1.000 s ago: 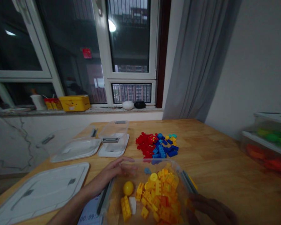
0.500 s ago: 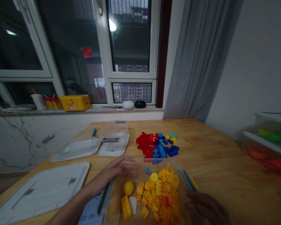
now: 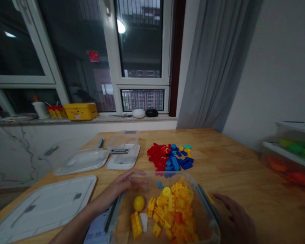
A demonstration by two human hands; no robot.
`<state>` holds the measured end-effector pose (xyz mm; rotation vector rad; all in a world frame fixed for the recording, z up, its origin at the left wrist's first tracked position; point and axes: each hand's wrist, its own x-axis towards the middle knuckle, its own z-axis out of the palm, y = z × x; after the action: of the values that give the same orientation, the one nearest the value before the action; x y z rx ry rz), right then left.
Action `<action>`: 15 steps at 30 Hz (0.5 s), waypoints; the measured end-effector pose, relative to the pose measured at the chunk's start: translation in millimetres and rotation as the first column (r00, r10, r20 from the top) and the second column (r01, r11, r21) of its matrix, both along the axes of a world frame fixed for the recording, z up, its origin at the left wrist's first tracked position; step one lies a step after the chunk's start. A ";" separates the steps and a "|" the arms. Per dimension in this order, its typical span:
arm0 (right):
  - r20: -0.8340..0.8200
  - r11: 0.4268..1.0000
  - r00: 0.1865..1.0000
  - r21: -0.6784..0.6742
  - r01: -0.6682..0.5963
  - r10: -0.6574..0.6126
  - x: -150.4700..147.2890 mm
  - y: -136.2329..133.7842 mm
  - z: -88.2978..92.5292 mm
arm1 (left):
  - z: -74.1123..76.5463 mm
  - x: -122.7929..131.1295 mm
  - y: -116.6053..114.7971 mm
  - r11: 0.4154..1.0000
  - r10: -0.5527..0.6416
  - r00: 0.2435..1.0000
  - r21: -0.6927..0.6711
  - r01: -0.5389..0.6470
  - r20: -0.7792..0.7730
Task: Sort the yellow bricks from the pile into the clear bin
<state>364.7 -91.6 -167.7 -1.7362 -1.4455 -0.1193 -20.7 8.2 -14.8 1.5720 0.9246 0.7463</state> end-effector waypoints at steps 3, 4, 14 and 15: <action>0.096 0.995 0.995 -0.084 0.045 -0.037 -1.3 7.4 -13.9 | 1.6 1.1 -0.6 1.000 0.002 1.000 0.003 -0.002 -0.002; 0.128 0.992 0.992 -0.121 0.030 -0.015 -5.7 8.2 -15.2 | 2.2 1.4 -0.9 1.000 0.002 1.000 0.008 -0.002 0.000; 0.228 0.972 0.973 -0.223 0.071 -0.019 -32.6 0.3 1.9 | 4.0 0.6 -3.0 0.999 -0.011 1.000 0.033 0.011 0.003; 0.226 0.977 0.974 -0.207 0.044 0.003 -29.5 1.0 2.3 | 4.1 0.5 -3.0 0.999 -0.009 1.000 0.040 0.009 0.000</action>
<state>335.3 -90.6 -165.5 -1.9608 -1.6538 -0.1846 -20.2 5.2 -10.6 1.6105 0.9072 0.7629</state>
